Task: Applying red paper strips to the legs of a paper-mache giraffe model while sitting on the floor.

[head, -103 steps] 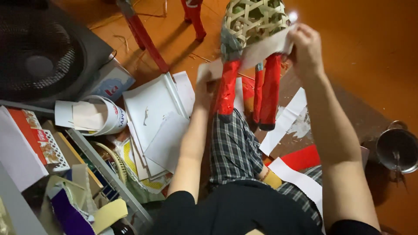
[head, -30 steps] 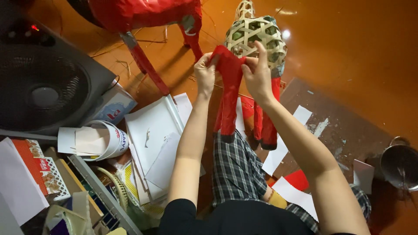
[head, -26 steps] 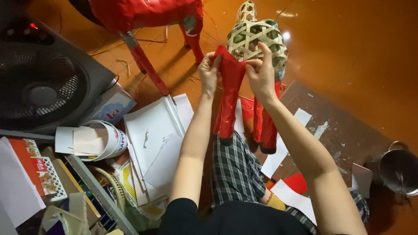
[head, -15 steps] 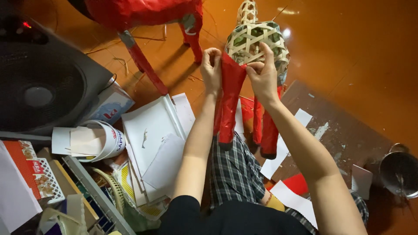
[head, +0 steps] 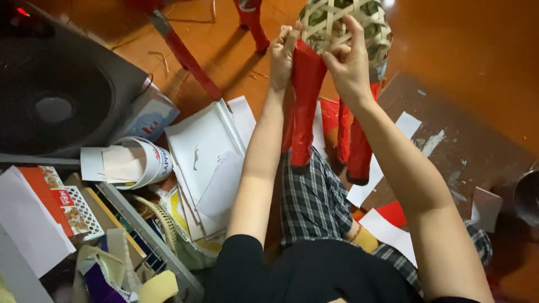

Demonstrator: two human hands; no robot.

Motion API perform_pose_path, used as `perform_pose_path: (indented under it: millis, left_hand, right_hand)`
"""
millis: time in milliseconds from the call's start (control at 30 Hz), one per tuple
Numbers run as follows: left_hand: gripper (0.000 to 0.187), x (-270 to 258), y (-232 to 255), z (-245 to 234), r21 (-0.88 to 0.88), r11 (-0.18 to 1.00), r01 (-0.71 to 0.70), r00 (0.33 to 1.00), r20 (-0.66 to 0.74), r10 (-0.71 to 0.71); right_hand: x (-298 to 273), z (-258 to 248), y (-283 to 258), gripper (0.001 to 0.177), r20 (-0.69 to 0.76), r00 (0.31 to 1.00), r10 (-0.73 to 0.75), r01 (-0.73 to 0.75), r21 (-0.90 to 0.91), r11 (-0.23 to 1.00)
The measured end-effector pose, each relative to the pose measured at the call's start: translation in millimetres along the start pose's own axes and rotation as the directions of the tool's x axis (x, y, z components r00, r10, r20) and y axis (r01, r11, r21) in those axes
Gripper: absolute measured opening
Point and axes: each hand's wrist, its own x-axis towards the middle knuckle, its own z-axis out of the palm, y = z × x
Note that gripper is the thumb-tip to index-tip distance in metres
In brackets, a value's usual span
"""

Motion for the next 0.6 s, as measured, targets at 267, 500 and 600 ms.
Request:
perform_pose_path:
  millis: [267, 500, 600]
  left_hand:
    - [0.076, -98, -7, -18, 0.117, 0.972, 0.205, 0.961, -0.215, -0.177]
    - [0.094, -181, 27, -12, -0.126, 0.791, 0.599, 0.799, 0.021, -0.601]
    - [0.102, -177, 46, 4, 0.003, 0.731, 0.682, 0.731, -0.017, -0.682]
  right_hand:
    - [-15, 1, -25, 0.076, 0.067, 0.996, 0.058, -0.025, -0.412, 0.911]
    - [-31, 9, -55, 0.052, 0.427, 0.894, -0.138, 0.424, -0.703, 0.57]
    - [-23, 19, -30, 0.047, 0.472, 0.871, -0.138, 0.466, -0.702, 0.539]
